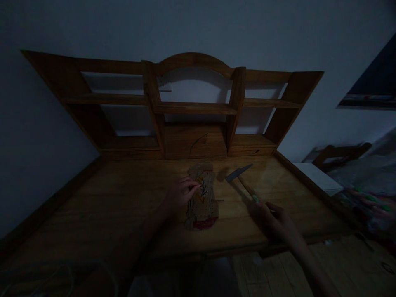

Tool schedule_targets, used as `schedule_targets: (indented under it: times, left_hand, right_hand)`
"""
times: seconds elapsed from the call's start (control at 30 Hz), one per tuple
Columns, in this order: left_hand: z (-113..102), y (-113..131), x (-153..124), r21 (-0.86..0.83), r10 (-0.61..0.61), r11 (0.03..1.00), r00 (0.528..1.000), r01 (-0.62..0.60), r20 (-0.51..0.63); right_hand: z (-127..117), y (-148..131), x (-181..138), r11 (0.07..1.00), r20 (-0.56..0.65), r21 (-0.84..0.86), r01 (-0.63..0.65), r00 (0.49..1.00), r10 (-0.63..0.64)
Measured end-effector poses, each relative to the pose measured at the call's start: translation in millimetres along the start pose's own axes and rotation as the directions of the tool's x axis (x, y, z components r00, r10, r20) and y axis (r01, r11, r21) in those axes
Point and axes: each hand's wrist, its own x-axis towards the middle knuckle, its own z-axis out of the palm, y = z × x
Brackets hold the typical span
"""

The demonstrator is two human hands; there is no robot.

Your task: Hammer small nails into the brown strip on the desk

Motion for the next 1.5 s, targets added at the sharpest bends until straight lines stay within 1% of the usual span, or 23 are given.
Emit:
schedule_targets:
  times: [0.1, 0.23, 0.37, 0.5, 0.6, 0.7, 0.83, 0.93, 1.1, 1.2, 1.3, 1.5]
  left_hand:
    - [1.7, -1.3, 0.6, 0.007, -0.025, 1.0, 0.999, 0.025, 0.034]
    - [5.4, -5.1, 1.6, -0.019, -0.064, 0.998, 0.993, 0.066, 0.097]
    - [7.1, -6.7, 1.2, -0.052, -0.05, 0.997, 0.985, 0.059, 0.164]
    - [5.5, -4.6, 1.0, -0.068, -0.017, 0.997, 0.983, 0.03, 0.183]
    - [4.6, -4.1, 1.8, -0.039, -0.03, 0.999, 0.984, 0.037, 0.177]
    - [5.9, -4.2, 1.7, 0.001, -0.067, 0.998, 0.978, 0.068, 0.195]
    - [10.7, -3.5, -1.4, 0.014, -0.11, 0.994, 0.958, 0.11, 0.265]
    - [13.8, -3.6, -3.3, 0.026, -0.161, 0.987, 0.947, 0.16, 0.279]
    - [16.1, -5.2, -1.0, 0.037, -0.25, 0.967, 0.914, 0.252, 0.32]
    - [19.1, -7.1, 1.7, 0.063, -0.282, 0.959, 0.905, 0.277, 0.319]
    - [24.5, -10.6, 3.5, 0.098, -0.314, 0.949, 0.897, 0.299, 0.31]
    - [31.6, -20.3, 4.6, 0.117, -0.358, 0.934, 0.875, 0.339, 0.325]
  right_hand:
    - [0.6, -2.2, 0.2, 1.0, 0.012, 0.009, -0.004, 1.0, 0.004]
    - [0.3, -4.7, -0.3, 1.0, 0.001, 0.006, 0.003, 1.0, -0.003]
    - [1.0, -1.2, 1.2, 1.0, 0.004, -0.009, 0.025, 1.0, -0.025]
    - [3.5, 6.9, 5.5, 1.0, 0.028, -0.012, 0.017, 0.999, -0.017]
    - [4.6, 10.8, 8.1, 1.0, 0.048, -0.002, 0.018, 0.999, -0.018]
    - [5.3, 12.8, 9.4, 1.0, 0.031, 0.002, 0.02, 0.999, -0.02]
    - [6.3, 13.8, 9.8, 0.999, 0.025, 0.031, 0.007, 1.0, -0.008]
    - [6.3, 12.5, 9.0, 0.999, 0.027, 0.047, -0.013, 1.0, 0.012]
    - [4.6, 7.7, 8.0, 0.998, 0.005, 0.0, 0.056, 0.998, -0.056]
    - [3.9, 5.7, 8.0, 0.999, -0.015, -0.025, 0.043, 0.999, -0.044]
    - [3.1, 4.3, 7.6, 0.998, 0.0, -0.034, 0.051, 0.999, -0.051]
    - [2.6, 3.8, 7.2, 0.999, 0.003, 0.0, 0.055, 0.998, -0.055]
